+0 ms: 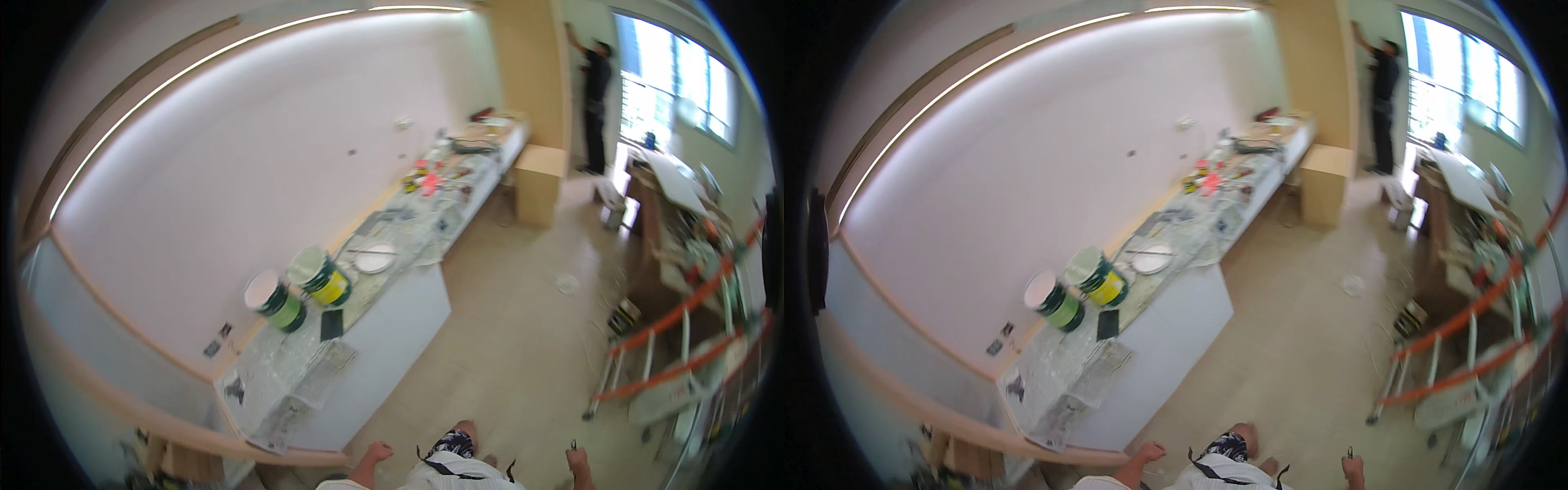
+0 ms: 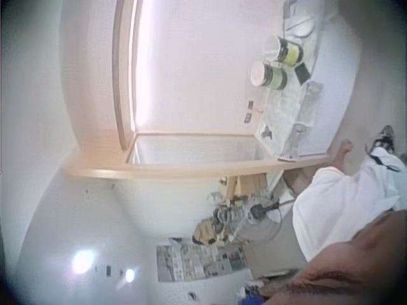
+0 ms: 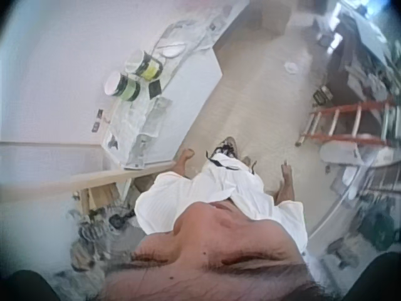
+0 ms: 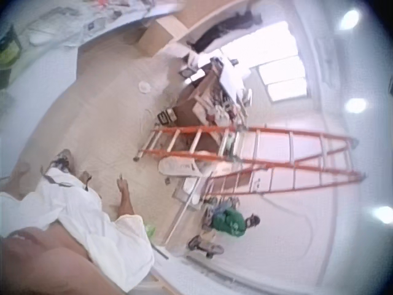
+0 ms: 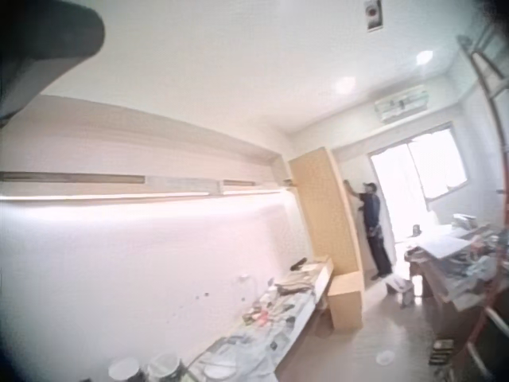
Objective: The person uses a utility knife to trim the edges of a light-colored laminate sheet applied to a wall. They carefully cut along the corner and the edge of a wooden trim piece, removing excess material to fit the surface.
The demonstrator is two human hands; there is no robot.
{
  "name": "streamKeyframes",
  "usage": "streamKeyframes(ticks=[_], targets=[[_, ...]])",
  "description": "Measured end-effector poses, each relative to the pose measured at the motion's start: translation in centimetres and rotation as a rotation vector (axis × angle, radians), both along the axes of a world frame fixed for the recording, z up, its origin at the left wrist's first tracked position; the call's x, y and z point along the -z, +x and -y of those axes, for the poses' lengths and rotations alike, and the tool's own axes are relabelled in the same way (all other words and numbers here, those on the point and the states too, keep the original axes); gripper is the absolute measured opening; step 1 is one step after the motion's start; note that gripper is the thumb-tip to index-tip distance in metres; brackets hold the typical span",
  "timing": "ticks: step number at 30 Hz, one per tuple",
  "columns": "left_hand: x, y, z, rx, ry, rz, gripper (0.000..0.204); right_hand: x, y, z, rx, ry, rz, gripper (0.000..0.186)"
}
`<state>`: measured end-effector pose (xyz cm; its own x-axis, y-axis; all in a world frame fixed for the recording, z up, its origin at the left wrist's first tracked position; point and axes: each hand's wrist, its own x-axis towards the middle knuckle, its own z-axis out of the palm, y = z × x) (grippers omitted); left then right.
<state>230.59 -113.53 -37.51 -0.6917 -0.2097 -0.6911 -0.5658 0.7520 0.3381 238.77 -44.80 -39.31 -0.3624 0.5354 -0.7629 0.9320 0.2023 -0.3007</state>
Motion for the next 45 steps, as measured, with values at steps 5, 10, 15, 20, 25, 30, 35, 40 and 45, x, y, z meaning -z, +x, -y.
streamKeyframes(ticks=[5, 10, 15, 20, 25, 30, 35, 40, 45], targets=[[2.5, -2.2, -3.0, 0.175, -0.117, -0.035, 0.032, 7.3, -12.6, -9.8, -0.660, 0.421, -0.736, 0.008], [5.2, -10.9, -8.4, -0.284, -0.012, 0.259, 0.029, 11.0, -17.8, -13.9, -1.282, 0.694, -0.735, 0.028], [2.8, -27.8, -14.4, -0.089, 0.071, -0.231, 0.036, 7.8, -25.1, -10.6, -0.689, 0.096, 0.084, 0.064], [-7.6, -38.4, -17.4, -0.407, 0.212, -0.728, 0.024, 4.0, -38.3, -13.3, -1.086, 0.051, 0.239, 0.052], [-13.0, -37.5, -18.6, -0.704, 0.089, -0.786, 0.022, 0.4, -57.8, -17.0, -1.270, 0.307, -0.028, 0.045], [-14.3, -35.8, -21.7, -0.900, 0.064, -0.661, 0.022, -12.1, -84.1, -5.7, -0.925, 0.270, -0.928, 0.039], [-16.2, -40.8, -20.0, -1.081, 0.196, -0.729, 0.023, -28.8, -99.5, 13.7, -0.555, -0.712, -1.222, 0.019], [-19.9, -54.2, -10.7, -0.997, 0.178, -0.887, 0.023, -35.4, -103.2, 30.3, -0.674, -1.410, -0.641, 0.039], [-25.9, -70.0, -4.0, -0.676, 0.182, -1.062, 0.021, -36.0, -105.8, 42.6, -0.723, -1.626, -0.627, 0.042]])
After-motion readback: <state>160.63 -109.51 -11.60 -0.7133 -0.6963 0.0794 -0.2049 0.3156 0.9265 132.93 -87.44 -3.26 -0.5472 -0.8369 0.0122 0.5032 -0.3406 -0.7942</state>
